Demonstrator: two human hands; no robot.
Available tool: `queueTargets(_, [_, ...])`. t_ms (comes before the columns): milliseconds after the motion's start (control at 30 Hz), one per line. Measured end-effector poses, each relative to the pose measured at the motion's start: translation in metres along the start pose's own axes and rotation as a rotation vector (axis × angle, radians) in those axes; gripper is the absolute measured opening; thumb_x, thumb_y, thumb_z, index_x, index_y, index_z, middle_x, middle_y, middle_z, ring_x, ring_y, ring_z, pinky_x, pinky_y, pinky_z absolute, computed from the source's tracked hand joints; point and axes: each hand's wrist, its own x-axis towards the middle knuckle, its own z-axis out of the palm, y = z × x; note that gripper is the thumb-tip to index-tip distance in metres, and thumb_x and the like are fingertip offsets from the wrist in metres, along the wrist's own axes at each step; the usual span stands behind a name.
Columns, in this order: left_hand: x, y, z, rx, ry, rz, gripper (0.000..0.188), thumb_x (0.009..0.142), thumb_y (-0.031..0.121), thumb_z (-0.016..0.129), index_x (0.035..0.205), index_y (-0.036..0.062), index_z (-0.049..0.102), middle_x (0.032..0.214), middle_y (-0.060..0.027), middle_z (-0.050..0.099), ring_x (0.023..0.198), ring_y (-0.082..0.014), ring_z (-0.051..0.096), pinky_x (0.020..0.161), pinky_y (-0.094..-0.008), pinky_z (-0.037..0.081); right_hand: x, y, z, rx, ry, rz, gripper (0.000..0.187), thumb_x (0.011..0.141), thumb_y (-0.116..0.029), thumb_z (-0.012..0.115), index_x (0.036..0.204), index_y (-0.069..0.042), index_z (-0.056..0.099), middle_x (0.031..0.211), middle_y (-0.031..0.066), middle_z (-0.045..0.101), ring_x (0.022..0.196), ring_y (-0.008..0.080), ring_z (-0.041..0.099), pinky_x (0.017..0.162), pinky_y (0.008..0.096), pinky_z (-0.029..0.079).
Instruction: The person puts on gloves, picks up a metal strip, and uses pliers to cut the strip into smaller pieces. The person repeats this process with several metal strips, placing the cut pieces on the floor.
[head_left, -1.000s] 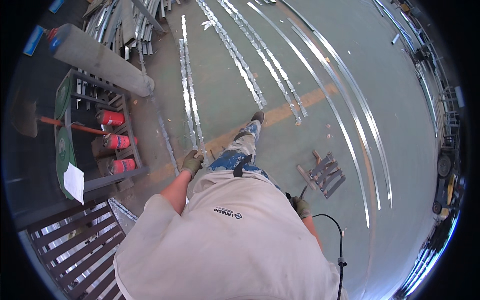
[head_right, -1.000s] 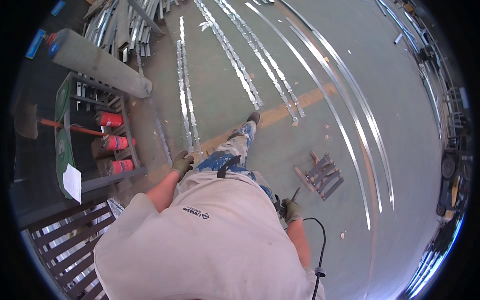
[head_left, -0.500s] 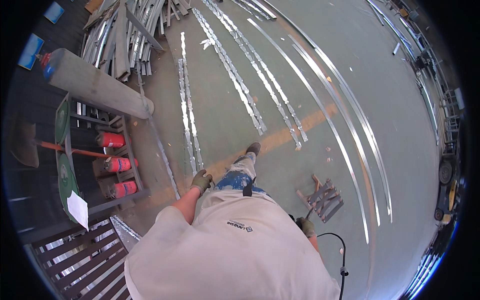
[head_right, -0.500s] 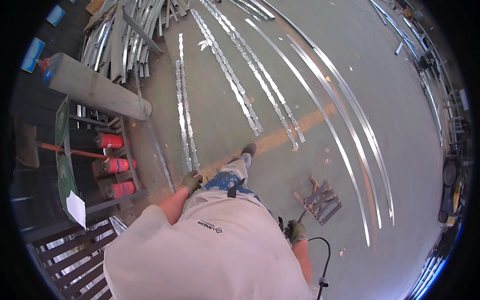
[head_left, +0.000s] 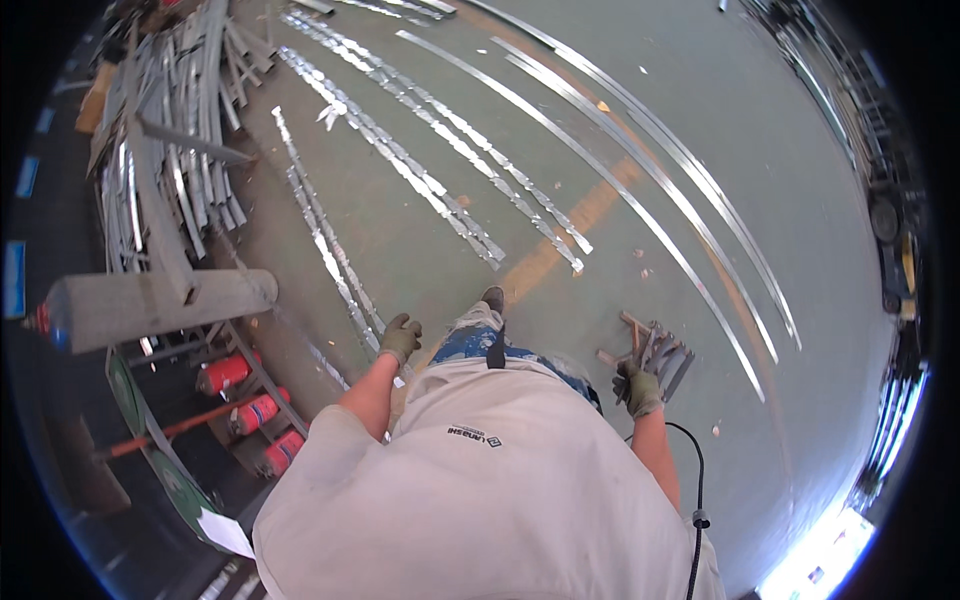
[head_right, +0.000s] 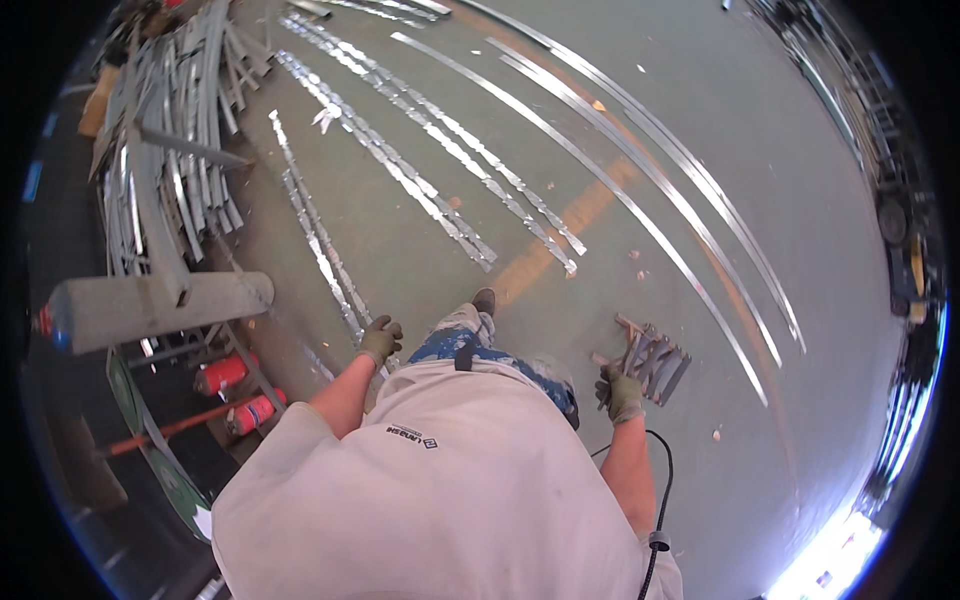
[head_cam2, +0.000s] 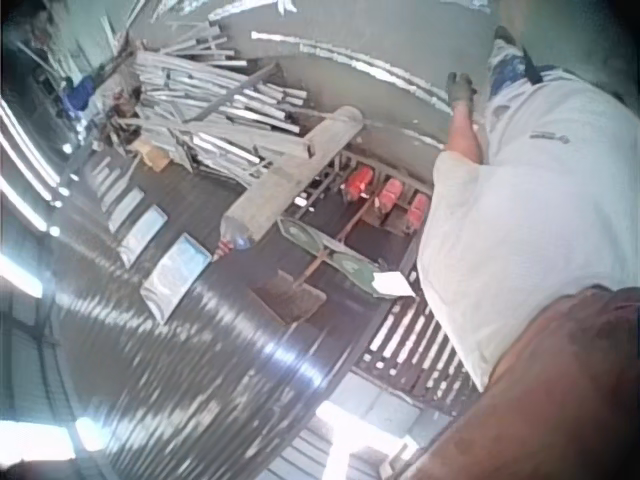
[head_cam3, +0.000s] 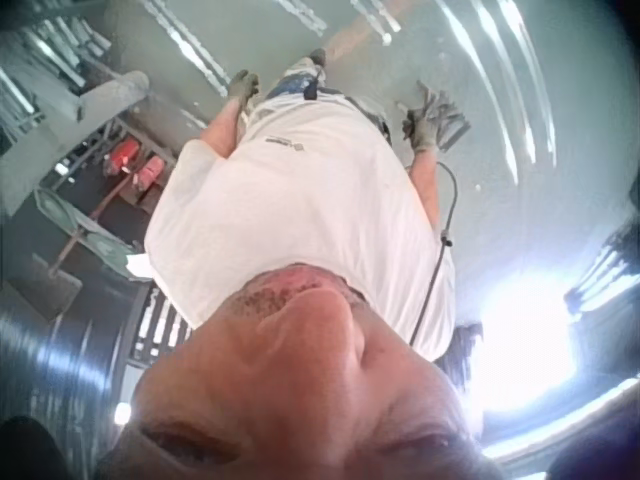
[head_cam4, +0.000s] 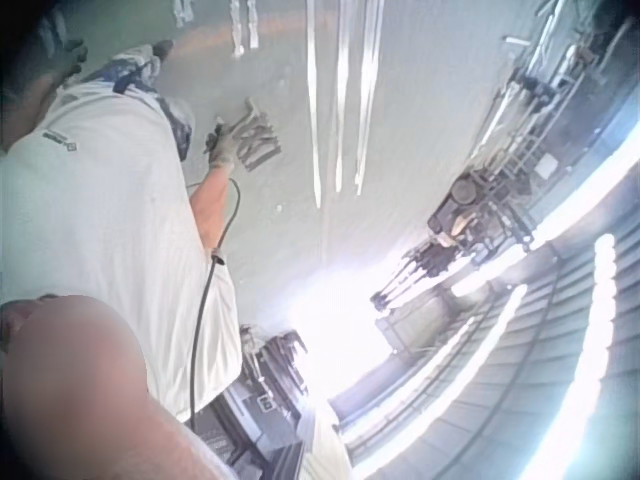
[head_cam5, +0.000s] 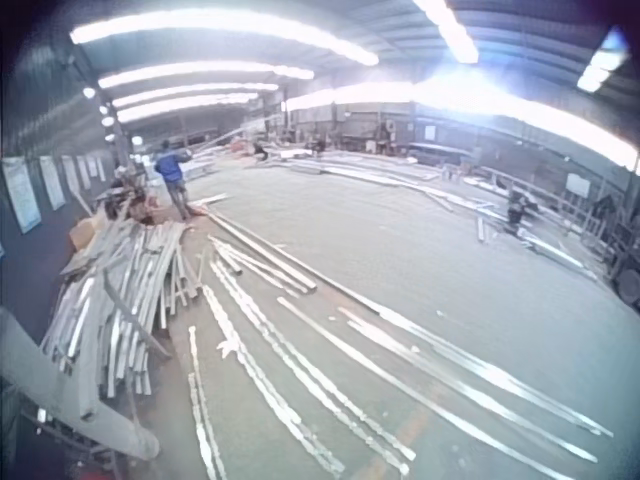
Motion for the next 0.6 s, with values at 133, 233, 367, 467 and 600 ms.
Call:
queueTargets(133, [0.034,0.054,-0.007,0.038,-0.033,0.073,0.072,0.089,0.023,0.068,0.153,0.0014,0.044,0.103,-0.0150,0.072,0.072,-0.0224,0.069,0.061,-0.0352,0.053,-0.006,0.005,0.003,0.029,0.078,0.054,0.023,0.099,-0.027,0.067,0.106,-0.005,0.069,0.095,0.0062,0.070,0.070,0.0226,0.068,0.058,0.0368,0.056])
queueTargets(233, [0.043,0.100,-0.003,-0.047,-0.022,0.066,0.073,0.089,0.023,0.067,0.154,0.0015,0.042,0.101,-0.0137,0.072,0.069,-0.0210,0.068,0.058,-0.0338,0.050,-0.005,0.022,0.000,0.085,0.107,0.144,0.020,0.097,-0.024,0.068,0.107,-0.006,0.069,0.095,0.0067,0.069,0.069,0.0229,0.068,0.057,0.0386,0.055])
queueTargets(367, [0.052,0.120,0.002,-0.039,-0.044,0.049,0.072,0.091,0.023,0.067,0.154,0.0030,0.042,0.099,-0.0111,0.072,0.066,-0.0198,0.066,0.054,-0.0316,0.046,-0.002,0.052,0.002,0.119,0.142,0.257,0.021,0.094,-0.022,0.070,0.107,-0.005,0.068,0.094,0.0078,0.068,0.071,0.0251,0.067,0.059,0.0406,0.055])
queueTargets(467, [0.056,0.115,0.010,-0.001,-0.073,-0.018,0.070,0.092,0.024,0.066,0.154,0.0038,0.043,0.099,-0.0115,0.072,0.067,-0.0201,0.067,0.057,-0.0329,0.047,0.000,0.062,0.005,0.159,0.147,0.290,0.023,0.091,-0.021,0.071,0.107,-0.005,0.068,0.091,0.0082,0.068,0.068,0.0268,0.067,0.058,0.0426,0.054])
queueTargets(600, [0.068,0.093,0.016,0.036,-0.084,-0.057,0.068,0.092,0.021,0.066,0.153,0.0041,0.044,0.100,-0.0126,0.072,0.070,-0.0217,0.067,0.058,-0.0341,0.049,0.001,0.067,0.013,0.217,0.155,0.302,0.026,0.090,-0.022,0.071,0.109,-0.004,0.068,0.091,0.0085,0.069,0.067,0.0271,0.067,0.056,0.0413,0.053])
